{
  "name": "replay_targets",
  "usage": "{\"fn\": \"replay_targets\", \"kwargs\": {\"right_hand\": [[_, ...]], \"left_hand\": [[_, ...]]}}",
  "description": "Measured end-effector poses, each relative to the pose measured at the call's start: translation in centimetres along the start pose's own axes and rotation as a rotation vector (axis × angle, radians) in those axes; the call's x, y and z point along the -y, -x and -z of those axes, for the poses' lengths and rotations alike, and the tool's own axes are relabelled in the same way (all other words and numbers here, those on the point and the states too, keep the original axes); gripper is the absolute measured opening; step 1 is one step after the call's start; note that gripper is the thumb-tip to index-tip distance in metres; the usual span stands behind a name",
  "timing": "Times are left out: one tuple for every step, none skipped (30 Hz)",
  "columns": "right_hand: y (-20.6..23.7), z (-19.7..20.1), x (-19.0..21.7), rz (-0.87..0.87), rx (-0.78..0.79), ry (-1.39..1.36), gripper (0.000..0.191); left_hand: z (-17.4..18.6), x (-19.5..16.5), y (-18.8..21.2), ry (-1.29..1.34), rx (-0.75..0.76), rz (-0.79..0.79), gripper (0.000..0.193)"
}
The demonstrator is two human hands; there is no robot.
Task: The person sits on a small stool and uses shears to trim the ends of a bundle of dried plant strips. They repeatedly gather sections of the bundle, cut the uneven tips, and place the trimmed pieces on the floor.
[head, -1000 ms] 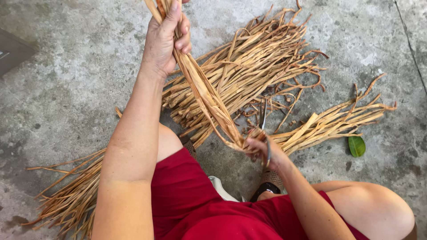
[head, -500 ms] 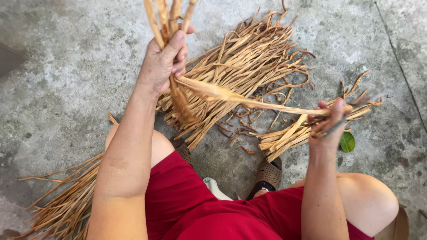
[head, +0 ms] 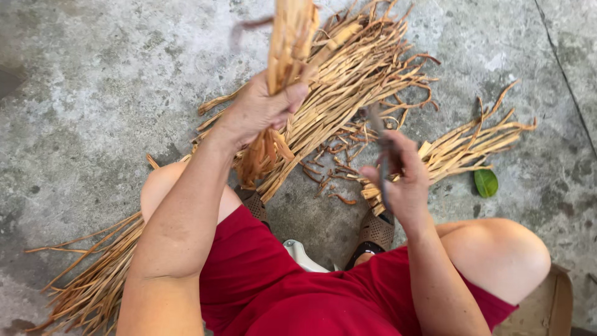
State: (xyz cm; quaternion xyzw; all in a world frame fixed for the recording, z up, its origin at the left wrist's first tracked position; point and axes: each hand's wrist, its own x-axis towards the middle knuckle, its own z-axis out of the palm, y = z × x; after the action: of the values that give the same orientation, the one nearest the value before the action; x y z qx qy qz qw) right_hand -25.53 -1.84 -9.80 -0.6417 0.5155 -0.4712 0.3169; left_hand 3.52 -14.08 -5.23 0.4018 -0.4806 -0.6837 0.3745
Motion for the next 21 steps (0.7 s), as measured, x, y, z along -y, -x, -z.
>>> {"fn": "replay_targets", "kwargs": {"right_hand": [[0.0, -0.4, 0.8, -0.020, 0.028, 0.100, 0.073], [-0.2, -0.6, 1.5, -0.036, 0.059, 0.202, 0.073], [-0.6, -0.6, 2.1, -0.001, 0.067, 0.232, 0.074], [-1.0, -0.6, 2.7, 0.034, 0.077, 0.260, 0.075], [-1.2, -0.6, 3.1, 0.067, 0.087, 0.288, 0.076], [-1.5, -0.8, 3.5, 0.083, 0.083, 0.300, 0.076], [-1.6, -0.9, 3.7, 0.099, 0.080, 0.312, 0.075], [-1.8, -0.9, 3.9, 0.117, 0.077, 0.325, 0.075], [-1.8, -0.9, 4.0, 0.099, 0.085, 0.332, 0.075], [-1.8, -0.9, 4.0, 0.079, 0.092, 0.339, 0.075], [-1.7, -0.9, 3.9, 0.062, 0.099, 0.347, 0.075], [-1.6, -0.9, 3.7, 0.058, 0.125, 0.363, 0.074], [-1.6, -0.8, 3.5, 0.054, 0.153, 0.379, 0.073], [-1.4, -0.7, 3.3, 0.049, 0.180, 0.395, 0.072], [-1.3, -0.8, 3.0, 0.049, 0.167, 0.362, 0.071], [-1.3, -1.0, 2.5, 0.050, 0.152, 0.331, 0.070], [-1.3, -1.1, 2.1, 0.051, 0.137, 0.299, 0.069], [-1.2, -1.0, 1.7, 0.104, 0.137, 0.275, 0.069], [-1.0, -1.0, 1.3, 0.155, 0.137, 0.251, 0.069], [-0.9, -0.9, 0.8, 0.209, 0.138, 0.226, 0.069], [-0.8, -0.9, 0.4, 0.176, 0.138, 0.172, 0.069]], "left_hand": [[-0.8, 0.2, -0.1, -0.025, 0.034, 0.000, 0.030], [-1.6, 0.4, -0.1, -0.049, 0.066, -0.005, 0.035], [-2.3, 0.6, -0.2, -0.071, 0.097, 0.012, 0.035], [-2.9, 0.7, -0.1, -0.093, 0.126, 0.031, 0.036], [-3.4, 0.8, 0.0, -0.115, 0.155, 0.051, 0.037], [-3.7, 1.0, 0.2, -0.143, 0.179, 0.059, 0.033], [-3.9, 1.2, 0.4, -0.169, 0.203, 0.067, 0.031], [-4.1, 1.3, 0.4, -0.196, 0.225, 0.073, 0.031], [-4.1, 1.4, 0.5, -0.202, 0.219, 0.082, 0.030], [-4.1, 1.6, 0.5, -0.208, 0.214, 0.092, 0.030], [-4.0, 1.7, 0.4, -0.215, 0.209, 0.099, 0.029], [-4.0, 1.8, 0.3, -0.198, 0.218, 0.096, 0.028], [-3.9, 2.0, 0.3, -0.180, 0.226, 0.093, 0.028], [-3.8, 2.1, 0.2, -0.162, 0.234, 0.092, 0.031], [-3.7, 2.2, 0.2, -0.156, 0.246, 0.108, 0.028], [-3.6, 2.2, 0.1, -0.152, 0.259, 0.123, 0.026], [-3.4, 2.2, 0.1, -0.147, 0.273, 0.137, 0.026], [-3.2, 2.2, 0.1, -0.041, 0.316, 0.123, 0.028], [-3.0, 2.0, 0.1, 0.065, 0.358, 0.110, 0.033], [-2.8, 1.8, 0.2, 0.171, 0.399, 0.095, 0.039], [-2.5, 1.5, 0.3, 0.210, 0.431, 0.063, 0.037]]}}
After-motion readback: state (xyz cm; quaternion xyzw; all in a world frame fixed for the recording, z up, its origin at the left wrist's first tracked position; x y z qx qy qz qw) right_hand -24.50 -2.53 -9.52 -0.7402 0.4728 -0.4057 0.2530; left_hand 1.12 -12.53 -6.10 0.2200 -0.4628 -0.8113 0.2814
